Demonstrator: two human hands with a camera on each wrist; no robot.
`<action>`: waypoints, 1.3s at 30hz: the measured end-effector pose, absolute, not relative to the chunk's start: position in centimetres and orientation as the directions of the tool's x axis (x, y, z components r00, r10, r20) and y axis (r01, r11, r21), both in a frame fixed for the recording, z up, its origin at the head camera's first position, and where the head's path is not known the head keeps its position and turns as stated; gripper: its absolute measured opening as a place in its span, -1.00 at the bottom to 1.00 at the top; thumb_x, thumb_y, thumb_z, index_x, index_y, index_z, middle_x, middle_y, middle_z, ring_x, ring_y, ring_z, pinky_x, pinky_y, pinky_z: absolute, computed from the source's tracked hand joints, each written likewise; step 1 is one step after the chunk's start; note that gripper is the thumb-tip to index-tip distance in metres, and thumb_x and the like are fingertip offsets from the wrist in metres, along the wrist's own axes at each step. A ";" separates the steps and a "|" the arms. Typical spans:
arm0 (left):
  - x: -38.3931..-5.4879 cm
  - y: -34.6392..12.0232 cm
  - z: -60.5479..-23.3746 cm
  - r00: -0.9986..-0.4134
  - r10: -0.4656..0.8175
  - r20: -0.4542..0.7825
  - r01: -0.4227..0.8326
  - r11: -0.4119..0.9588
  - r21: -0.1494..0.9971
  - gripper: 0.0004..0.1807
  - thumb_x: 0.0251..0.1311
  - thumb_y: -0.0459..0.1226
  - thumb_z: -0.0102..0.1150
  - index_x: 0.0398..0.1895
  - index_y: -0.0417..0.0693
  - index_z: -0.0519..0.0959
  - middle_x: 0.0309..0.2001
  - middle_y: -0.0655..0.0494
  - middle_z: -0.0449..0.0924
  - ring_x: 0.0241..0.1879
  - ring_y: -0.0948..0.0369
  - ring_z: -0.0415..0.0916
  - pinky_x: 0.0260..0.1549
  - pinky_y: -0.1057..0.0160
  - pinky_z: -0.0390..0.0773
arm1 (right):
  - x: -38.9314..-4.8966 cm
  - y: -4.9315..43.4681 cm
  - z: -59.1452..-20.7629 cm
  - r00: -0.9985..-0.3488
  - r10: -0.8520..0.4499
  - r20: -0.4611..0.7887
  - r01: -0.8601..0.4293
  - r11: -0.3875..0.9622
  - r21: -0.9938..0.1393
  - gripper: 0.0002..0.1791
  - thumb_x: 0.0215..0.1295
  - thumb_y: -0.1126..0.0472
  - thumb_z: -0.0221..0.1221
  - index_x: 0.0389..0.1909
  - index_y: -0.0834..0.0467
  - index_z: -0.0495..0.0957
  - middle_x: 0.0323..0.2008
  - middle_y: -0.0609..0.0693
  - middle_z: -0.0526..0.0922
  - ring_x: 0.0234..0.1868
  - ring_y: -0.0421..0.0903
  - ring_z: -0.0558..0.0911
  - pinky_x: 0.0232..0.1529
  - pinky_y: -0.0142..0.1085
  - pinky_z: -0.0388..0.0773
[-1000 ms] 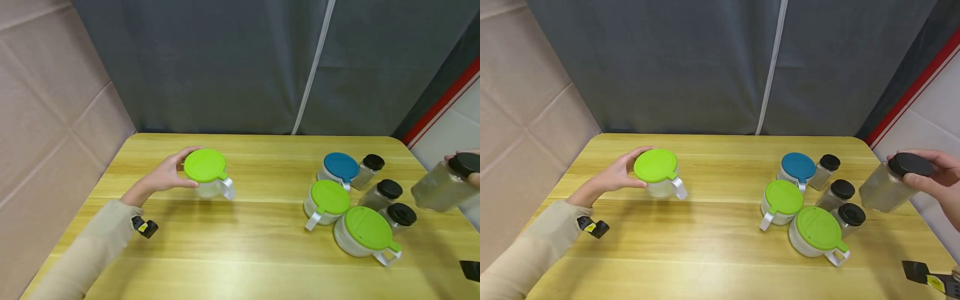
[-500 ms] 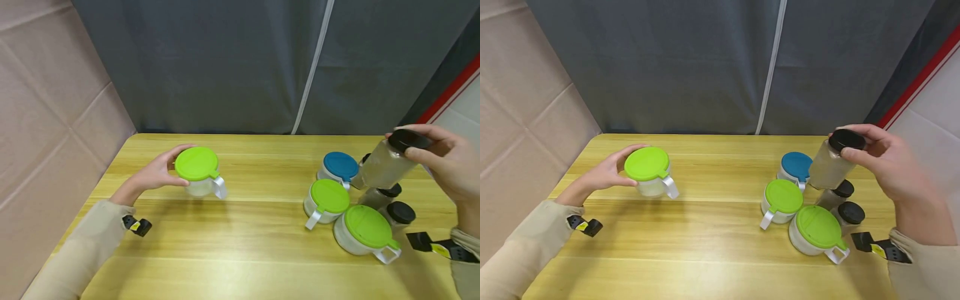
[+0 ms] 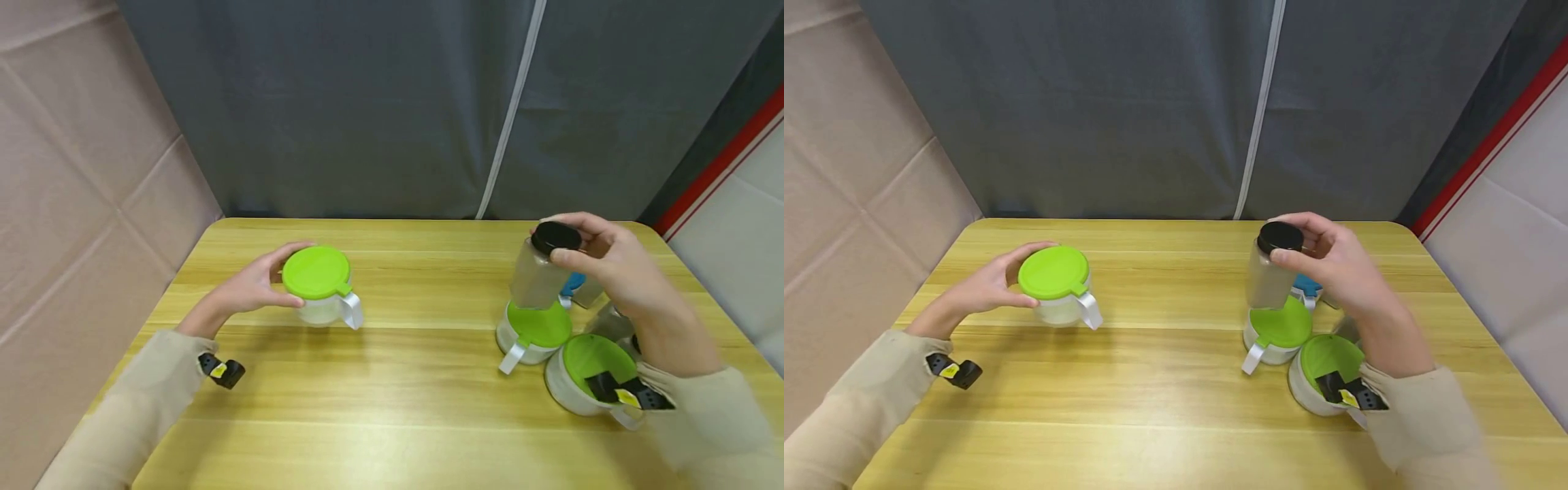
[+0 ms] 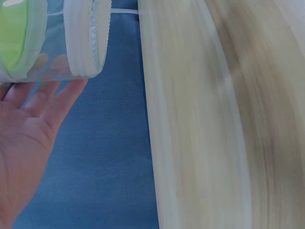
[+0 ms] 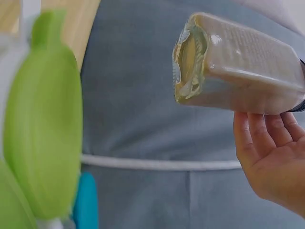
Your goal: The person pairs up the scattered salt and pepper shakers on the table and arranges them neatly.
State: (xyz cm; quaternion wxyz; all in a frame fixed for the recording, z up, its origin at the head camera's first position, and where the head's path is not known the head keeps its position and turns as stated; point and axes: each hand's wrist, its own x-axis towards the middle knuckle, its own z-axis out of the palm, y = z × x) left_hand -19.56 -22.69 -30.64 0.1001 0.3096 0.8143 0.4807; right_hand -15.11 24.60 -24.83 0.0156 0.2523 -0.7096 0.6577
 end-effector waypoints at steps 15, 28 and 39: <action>-20.0 -21.7 -32.7 -0.779 0.621 0.088 0.352 0.316 0.881 -0.08 -0.11 -0.38 0.39 0.34 -0.24 0.08 0.20 -0.12 0.26 0.12 0.14 0.28 0.04 -0.03 0.32 | -15.1 18.2 -28.0 -0.902 -0.403 0.155 -0.238 0.167 -0.957 -0.60 0.19 0.32 0.18 0.06 0.25 0.41 -0.11 0.09 0.52 -0.21 -0.05 0.54 -0.22 -0.34 0.50; -19.8 -21.4 -34.3 -0.780 0.623 0.060 0.312 0.304 0.900 -0.07 -0.11 -0.36 0.39 0.34 -0.22 0.08 0.21 -0.13 0.24 0.14 0.06 0.25 0.06 0.03 0.32 | -15.9 14.0 -31.3 -0.904 -0.418 0.096 -0.169 0.140 -0.976 -0.52 0.12 0.31 0.25 0.08 0.28 0.39 -0.04 0.16 0.48 -0.12 0.00 0.53 -0.16 -0.29 0.52; -20.6 -21.3 -35.6 -0.775 0.629 0.057 0.305 0.294 0.906 -0.08 -0.09 -0.33 0.39 0.34 -0.21 0.08 0.21 -0.16 0.24 0.17 -0.04 0.22 0.08 -0.04 0.29 | -17.4 12.1 -33.6 -0.911 -0.402 0.097 -0.152 0.107 -0.983 -0.50 0.11 0.36 0.24 0.09 0.35 0.37 -0.02 0.21 0.48 -0.09 -0.01 0.53 -0.15 -0.31 0.51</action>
